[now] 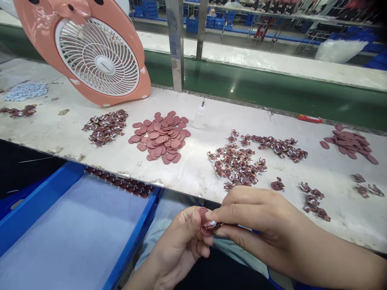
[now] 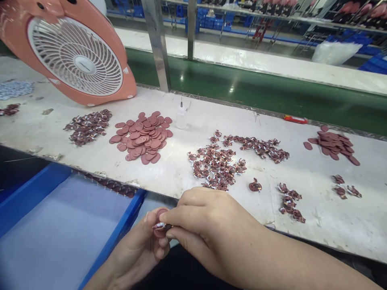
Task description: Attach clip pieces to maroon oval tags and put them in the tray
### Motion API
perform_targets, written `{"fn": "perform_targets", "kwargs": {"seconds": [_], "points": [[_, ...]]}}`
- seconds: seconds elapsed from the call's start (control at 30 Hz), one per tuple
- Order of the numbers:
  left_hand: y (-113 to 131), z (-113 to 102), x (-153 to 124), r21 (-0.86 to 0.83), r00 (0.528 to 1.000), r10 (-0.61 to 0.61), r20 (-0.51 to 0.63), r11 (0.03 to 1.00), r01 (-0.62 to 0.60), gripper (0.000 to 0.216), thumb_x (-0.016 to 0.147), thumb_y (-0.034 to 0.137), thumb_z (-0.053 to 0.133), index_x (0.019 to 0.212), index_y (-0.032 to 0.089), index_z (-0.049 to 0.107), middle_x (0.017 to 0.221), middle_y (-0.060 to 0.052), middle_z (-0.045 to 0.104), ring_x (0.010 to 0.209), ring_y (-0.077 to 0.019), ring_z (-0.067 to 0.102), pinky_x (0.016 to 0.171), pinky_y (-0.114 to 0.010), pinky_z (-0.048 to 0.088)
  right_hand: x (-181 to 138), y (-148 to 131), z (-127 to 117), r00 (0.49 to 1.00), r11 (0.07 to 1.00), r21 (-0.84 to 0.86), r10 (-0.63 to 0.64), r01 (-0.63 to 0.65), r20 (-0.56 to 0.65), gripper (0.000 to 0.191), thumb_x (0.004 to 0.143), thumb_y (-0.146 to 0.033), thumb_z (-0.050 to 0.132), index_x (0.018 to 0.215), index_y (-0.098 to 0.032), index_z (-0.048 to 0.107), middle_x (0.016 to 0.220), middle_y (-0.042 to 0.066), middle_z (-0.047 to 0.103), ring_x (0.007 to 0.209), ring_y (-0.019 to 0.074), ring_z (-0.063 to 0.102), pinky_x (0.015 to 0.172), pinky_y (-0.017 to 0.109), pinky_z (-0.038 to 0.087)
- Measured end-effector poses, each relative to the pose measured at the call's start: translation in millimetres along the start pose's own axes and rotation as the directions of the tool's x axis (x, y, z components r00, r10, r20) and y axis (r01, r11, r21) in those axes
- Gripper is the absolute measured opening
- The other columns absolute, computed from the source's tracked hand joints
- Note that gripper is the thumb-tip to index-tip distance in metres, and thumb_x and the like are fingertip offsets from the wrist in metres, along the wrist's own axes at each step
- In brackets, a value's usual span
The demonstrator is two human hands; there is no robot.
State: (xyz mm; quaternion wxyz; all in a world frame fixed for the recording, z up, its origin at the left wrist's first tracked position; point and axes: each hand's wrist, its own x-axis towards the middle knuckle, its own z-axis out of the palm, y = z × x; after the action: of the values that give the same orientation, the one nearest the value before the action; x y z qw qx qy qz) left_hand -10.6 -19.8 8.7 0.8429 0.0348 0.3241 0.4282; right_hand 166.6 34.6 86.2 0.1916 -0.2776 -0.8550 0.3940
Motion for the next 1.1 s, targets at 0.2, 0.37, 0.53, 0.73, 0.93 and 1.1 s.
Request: {"fn": "perform_targets", "kwargs": {"seconds": [0.2, 0.37, 0.53, 0.73, 0.93, 1.1], "points": [[0, 2, 0, -0.011, 1.000, 0.004, -0.007, 1.000, -0.004, 0.024, 0.066, 0.040, 0.081, 0.069, 0.017, 0.074, 0.056, 0.002, 0.064, 0.050, -0.0027, 0.058, 0.042, -0.007, 0.042, 1, 0, 1, 1.000, 0.999, -0.034, -0.009, 0.009, 0.001, 0.015, 0.094, -0.014, 0.055, 0.104, -0.020, 0.063, 0.085, 0.003, 0.065, 0.075, 0.0129, 0.058, 0.065, 0.022, 0.045], [0, 3, -3, 0.044, 1.000, 0.015, -0.013, 0.999, -0.015, 0.028, 0.063, 0.043, 0.082, 0.068, 0.018, 0.073, 0.058, 0.001, 0.063, 0.050, -0.0035, 0.056, 0.043, -0.009, 0.040, -3, -3, 1, 1.000, 1.000, 0.004, 0.002, -0.002, 0.016, 0.012, 0.095, -0.014, 0.054, 0.100, -0.021, 0.062, 0.088, 0.002, 0.065, 0.077, 0.0112, 0.058, 0.067, 0.020, 0.046], [-1, 2, -7, 0.128, 0.996, 0.008, 0.085, 0.992, -0.019, 0.032, 0.059, 0.047, 0.082, 0.068, 0.019, 0.071, 0.052, 0.002, 0.060, 0.047, -0.0052, 0.052, 0.043, -0.012, 0.037, -14, -5, 11, 0.995, 0.999, 0.036, -0.032, 0.036, -0.094, 0.019, 0.091, -0.012, 0.058, 0.106, -0.024, 0.063, 0.090, 0.003, 0.067, 0.074, 0.0111, 0.063, 0.068, 0.018, 0.051], [-3, 2, -4, 0.136, 0.989, -0.027, 0.143, 0.991, 0.007, 0.034, 0.058, 0.047, 0.083, 0.072, 0.018, 0.072, 0.050, 0.001, 0.061, 0.041, -0.0056, 0.051, 0.041, -0.013, 0.037, -21, -5, 16, 0.988, 0.999, -0.023, 0.025, -0.029, -0.151, 0.026, 0.092, -0.019, 0.059, 0.113, -0.032, 0.065, 0.084, 0.004, 0.070, 0.068, 0.0155, 0.067, 0.063, 0.022, 0.055], [1, 5, -1, 0.131, 0.994, -0.074, 0.082, 0.989, 0.063, 0.037, 0.057, 0.047, 0.084, 0.069, 0.015, 0.070, 0.053, 0.000, 0.061, 0.047, -0.0061, 0.052, 0.042, -0.012, 0.039, -12, -1, 7, 0.996, 0.996, -0.065, -0.060, 0.056, -0.063, 0.037, 0.089, -0.011, 0.061, 0.123, -0.025, 0.061, 0.086, 0.005, 0.069, 0.072, 0.0124, 0.065, 0.065, 0.017, 0.055], [1, 3, -1, 0.120, 0.997, -0.062, 0.036, 0.991, 0.057, 0.037, 0.057, 0.047, 0.084, 0.070, 0.015, 0.069, 0.054, 0.001, 0.060, 0.049, -0.0064, 0.054, 0.043, -0.012, 0.040, -8, 2, 9, 0.996, 0.998, -0.034, -0.049, 0.046, -0.069, 0.036, 0.087, -0.009, 0.063, 0.120, -0.023, 0.063, 0.087, 0.004, 0.068, 0.071, 0.0125, 0.062, 0.065, 0.017, 0.054]]}}
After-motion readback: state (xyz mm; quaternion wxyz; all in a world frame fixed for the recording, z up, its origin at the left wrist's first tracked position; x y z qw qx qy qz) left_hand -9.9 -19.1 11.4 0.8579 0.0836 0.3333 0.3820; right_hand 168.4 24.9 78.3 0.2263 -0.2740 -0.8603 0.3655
